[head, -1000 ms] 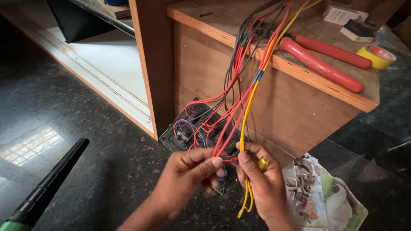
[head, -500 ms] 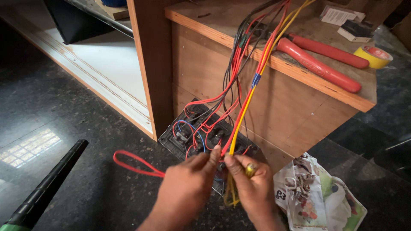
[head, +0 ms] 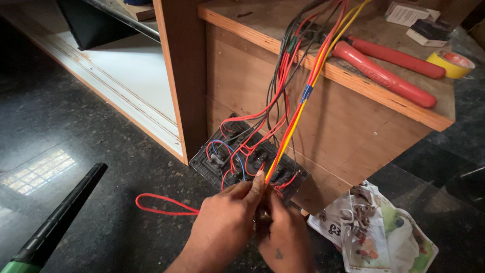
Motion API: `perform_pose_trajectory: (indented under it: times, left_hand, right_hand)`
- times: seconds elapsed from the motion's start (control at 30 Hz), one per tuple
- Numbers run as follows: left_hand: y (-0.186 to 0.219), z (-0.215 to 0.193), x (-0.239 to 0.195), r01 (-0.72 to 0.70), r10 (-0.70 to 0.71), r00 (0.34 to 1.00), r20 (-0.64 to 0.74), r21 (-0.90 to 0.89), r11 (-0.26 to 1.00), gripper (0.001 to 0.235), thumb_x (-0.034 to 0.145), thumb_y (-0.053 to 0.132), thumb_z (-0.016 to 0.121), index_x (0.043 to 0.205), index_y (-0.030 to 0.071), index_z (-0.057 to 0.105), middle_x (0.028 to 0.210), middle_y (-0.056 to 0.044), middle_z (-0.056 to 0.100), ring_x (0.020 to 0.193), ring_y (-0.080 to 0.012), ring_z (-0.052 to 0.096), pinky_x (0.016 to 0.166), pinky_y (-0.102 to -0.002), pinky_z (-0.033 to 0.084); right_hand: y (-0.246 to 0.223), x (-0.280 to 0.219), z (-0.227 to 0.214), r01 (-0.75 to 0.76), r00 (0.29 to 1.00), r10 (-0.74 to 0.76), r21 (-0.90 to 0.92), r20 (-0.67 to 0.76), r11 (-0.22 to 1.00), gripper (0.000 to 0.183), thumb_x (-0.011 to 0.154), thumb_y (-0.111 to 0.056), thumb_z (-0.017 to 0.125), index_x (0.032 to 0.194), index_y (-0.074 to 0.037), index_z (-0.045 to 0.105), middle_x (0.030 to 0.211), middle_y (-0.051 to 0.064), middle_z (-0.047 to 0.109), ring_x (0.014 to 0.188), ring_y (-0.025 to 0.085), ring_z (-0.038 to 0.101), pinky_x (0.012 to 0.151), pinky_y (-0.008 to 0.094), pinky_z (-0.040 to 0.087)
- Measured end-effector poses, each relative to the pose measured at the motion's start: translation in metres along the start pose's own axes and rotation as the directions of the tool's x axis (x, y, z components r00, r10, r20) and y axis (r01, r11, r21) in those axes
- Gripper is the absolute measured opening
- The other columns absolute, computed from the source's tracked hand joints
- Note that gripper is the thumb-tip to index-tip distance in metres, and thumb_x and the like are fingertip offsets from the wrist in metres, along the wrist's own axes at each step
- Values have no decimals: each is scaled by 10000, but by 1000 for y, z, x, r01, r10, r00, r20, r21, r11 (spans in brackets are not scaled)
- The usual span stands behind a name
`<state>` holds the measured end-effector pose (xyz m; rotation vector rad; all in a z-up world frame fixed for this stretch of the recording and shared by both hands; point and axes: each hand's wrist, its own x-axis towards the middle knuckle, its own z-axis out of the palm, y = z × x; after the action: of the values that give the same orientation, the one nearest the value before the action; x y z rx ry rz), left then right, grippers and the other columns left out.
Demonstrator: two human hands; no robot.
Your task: The person is repairing an electrical panel by connecting and securing wires. They use a screwdriver to tighten connections and pliers to cut and strip wires. The task involves handling multiple colored wires and ensuring they are properly connected to the panel.
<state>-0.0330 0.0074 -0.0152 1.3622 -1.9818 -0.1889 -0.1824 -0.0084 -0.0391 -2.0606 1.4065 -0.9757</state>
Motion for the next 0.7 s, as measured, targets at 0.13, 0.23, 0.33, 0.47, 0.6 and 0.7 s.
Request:
perform_pose_trajectory:
  times: [0.13,0.23,0.33,0.47,0.6,0.7]
  left_hand:
    - [1,-3,0,-56,57,998,-24,40,998,659,746,102,711,1375,-12,554,970,-114,693,867,-326,711,659,-429,565]
    - [3,-9,0,-54,54,998,-21,-19,998,674,691,74,731,1345,-7,586,986,-129,701,852,-347,707,667,-434,565]
    - [2,-17,4,-35,38,999,7,-204,978,592,700,51,736,1283,7,647,996,-158,713,813,-372,698,662,-435,558]
    - [4,-23,10,55,-24,997,80,-415,908,364,863,38,689,1226,16,681,919,-185,705,745,-357,688,649,-407,549]
    - [8,-21,10,139,-93,988,125,-440,887,317,925,69,664,1237,12,662,853,-228,671,640,-326,658,602,-388,535]
    - [4,-17,8,269,-159,954,254,-493,827,190,932,36,596,1085,-6,701,795,-151,693,626,-185,666,603,-348,541]
  right_hand:
    - [-7,-1,2,-69,996,75,-107,48,992,765,744,-87,696,1480,-152,497,847,188,760,772,400,737,647,520,577]
    - [-13,-5,3,-61,997,69,-182,39,981,819,718,-102,717,1497,-132,468,872,161,777,729,386,740,618,524,578]
    - [-11,-7,4,-71,995,94,-390,42,918,815,714,-120,717,1492,-100,478,847,176,758,684,374,739,619,524,581]
    - [-8,-17,8,16,990,70,-575,127,818,875,681,-155,715,1481,46,422,797,173,732,666,370,737,537,507,592]
    - [-2,-28,21,33,988,73,-654,134,756,836,738,-183,663,1475,110,400,741,109,722,631,322,738,516,476,605]
    - [3,-31,24,67,997,-26,-697,69,714,803,724,-207,666,1423,120,442,737,98,719,604,305,736,487,474,600]
